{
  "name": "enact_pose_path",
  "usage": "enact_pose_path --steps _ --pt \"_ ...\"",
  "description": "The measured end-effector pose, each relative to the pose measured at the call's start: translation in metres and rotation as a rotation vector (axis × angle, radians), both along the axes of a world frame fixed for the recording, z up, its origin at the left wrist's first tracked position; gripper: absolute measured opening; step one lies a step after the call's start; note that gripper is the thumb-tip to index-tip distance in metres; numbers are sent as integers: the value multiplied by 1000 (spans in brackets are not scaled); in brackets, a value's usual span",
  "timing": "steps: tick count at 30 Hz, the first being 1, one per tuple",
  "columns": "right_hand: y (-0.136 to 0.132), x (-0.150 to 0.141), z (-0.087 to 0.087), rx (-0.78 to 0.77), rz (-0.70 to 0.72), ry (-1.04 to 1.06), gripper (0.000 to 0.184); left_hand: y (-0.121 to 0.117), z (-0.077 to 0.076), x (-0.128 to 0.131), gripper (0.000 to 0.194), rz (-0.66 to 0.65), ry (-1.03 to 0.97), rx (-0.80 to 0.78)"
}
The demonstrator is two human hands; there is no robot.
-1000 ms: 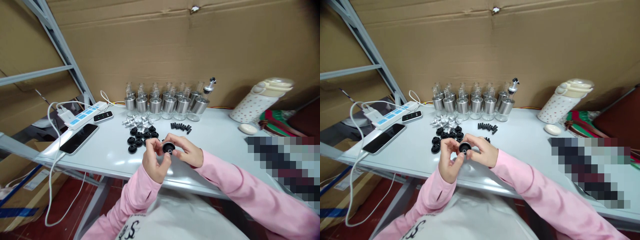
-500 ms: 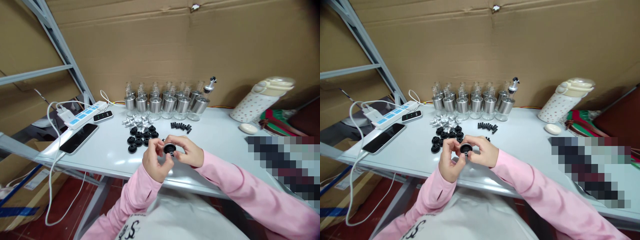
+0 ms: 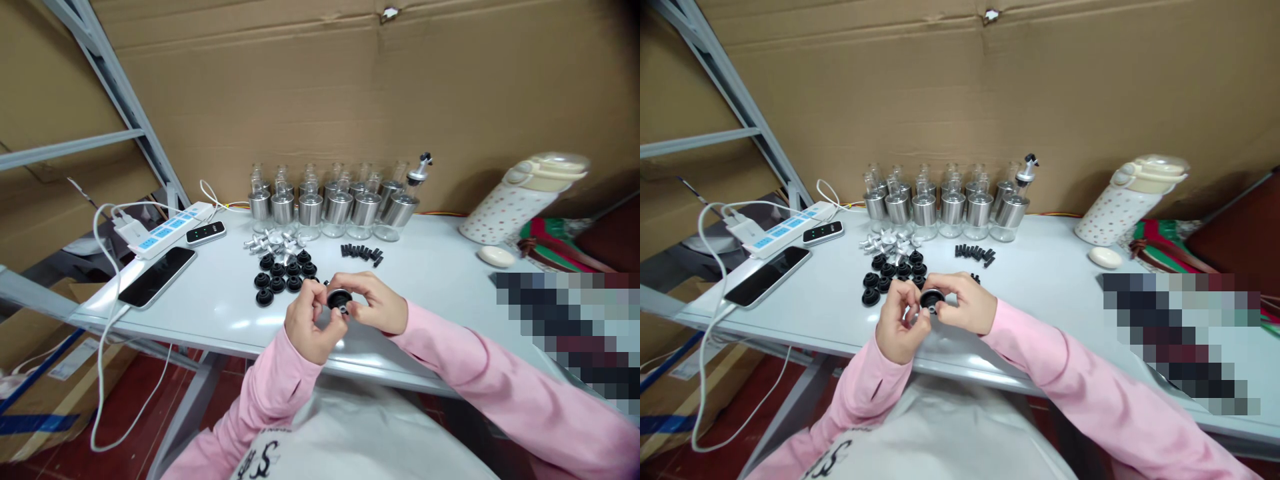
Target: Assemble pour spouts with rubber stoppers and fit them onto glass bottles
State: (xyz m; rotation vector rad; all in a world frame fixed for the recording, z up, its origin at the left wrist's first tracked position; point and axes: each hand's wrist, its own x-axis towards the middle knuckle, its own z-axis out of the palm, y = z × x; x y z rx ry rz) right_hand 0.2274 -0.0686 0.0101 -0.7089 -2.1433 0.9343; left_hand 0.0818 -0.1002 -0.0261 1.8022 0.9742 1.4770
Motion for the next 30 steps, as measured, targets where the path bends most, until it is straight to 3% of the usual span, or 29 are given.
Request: enact_pose_path --steps 6,13,20,25,30 --pt "2 2 -1 103 -14 70 17 1 1 3 23 13 -117 103" --pt "6 3 -4 164 -117 162 44 5 2 5 29 24 -218 181" --pt "4 3 -4 209 -171 207 41 4 1 5 39 -19 -240 131" --pt "1 4 1 300 -193 136 32 5 1 3 30 29 -184 120" --pt "0 2 3 269 -183 152 26 6 2 3 31 47 -174 173"
